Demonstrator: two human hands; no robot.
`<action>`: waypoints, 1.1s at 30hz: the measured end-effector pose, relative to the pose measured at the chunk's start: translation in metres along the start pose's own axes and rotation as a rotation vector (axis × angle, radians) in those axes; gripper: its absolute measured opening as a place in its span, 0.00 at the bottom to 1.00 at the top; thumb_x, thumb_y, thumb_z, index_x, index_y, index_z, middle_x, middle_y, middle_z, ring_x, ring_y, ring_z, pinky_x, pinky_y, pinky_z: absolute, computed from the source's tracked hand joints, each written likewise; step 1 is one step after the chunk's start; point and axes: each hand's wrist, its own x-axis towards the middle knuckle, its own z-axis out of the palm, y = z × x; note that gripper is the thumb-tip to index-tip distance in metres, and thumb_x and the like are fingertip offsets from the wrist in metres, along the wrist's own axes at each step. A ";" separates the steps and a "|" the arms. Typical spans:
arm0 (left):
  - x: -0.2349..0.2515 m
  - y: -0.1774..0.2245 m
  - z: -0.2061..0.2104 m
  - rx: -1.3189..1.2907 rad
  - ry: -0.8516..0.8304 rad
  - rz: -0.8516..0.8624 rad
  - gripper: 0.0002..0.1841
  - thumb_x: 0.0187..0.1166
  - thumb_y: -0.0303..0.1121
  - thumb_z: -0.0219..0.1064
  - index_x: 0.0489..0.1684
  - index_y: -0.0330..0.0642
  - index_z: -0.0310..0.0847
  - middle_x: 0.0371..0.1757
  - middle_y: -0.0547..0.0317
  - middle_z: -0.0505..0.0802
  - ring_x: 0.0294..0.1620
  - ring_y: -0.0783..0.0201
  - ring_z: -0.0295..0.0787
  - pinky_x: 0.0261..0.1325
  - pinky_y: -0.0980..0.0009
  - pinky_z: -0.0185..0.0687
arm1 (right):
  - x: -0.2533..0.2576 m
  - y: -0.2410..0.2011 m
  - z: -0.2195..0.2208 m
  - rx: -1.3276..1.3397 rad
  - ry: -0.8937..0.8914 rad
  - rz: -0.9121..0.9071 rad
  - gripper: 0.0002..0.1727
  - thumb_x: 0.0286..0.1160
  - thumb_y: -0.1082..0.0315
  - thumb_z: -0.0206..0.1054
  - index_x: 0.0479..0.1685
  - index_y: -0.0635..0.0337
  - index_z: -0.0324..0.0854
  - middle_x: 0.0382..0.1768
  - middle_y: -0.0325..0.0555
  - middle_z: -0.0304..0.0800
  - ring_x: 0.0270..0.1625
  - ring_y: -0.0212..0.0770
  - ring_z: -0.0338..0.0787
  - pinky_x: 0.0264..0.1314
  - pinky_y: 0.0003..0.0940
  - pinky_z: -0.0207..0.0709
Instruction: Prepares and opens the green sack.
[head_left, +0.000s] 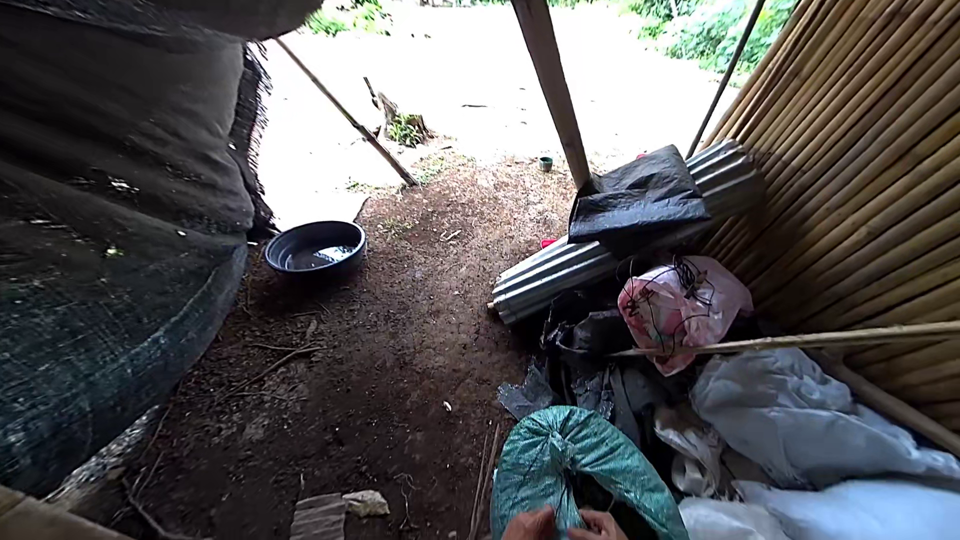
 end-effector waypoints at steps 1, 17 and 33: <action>0.000 -0.001 0.001 0.017 0.055 0.038 0.14 0.89 0.30 0.55 0.48 0.32 0.88 0.45 0.38 0.94 0.49 0.42 0.94 0.57 0.43 0.87 | 0.003 0.002 0.002 -0.021 0.070 -0.018 0.14 0.74 0.61 0.74 0.40 0.66 0.90 0.36 0.46 0.92 0.41 0.36 0.90 0.53 0.41 0.84; -0.002 0.022 -0.012 -0.398 0.118 -0.119 0.11 0.80 0.30 0.69 0.48 0.29 0.91 0.42 0.45 0.96 0.42 0.60 0.94 0.57 0.63 0.88 | -0.017 -0.020 0.040 0.451 0.325 0.195 0.10 0.81 0.75 0.66 0.53 0.72 0.89 0.41 0.47 0.97 0.42 0.29 0.94 0.51 0.26 0.88; 0.014 0.015 -0.024 -0.629 0.096 -0.400 0.09 0.79 0.31 0.72 0.43 0.34 0.92 0.35 0.57 0.95 0.31 0.73 0.86 0.41 0.72 0.82 | 0.017 -0.012 0.033 0.565 0.282 0.160 0.16 0.75 0.81 0.56 0.22 0.62 0.84 0.23 0.36 0.89 0.25 0.24 0.83 0.30 0.21 0.78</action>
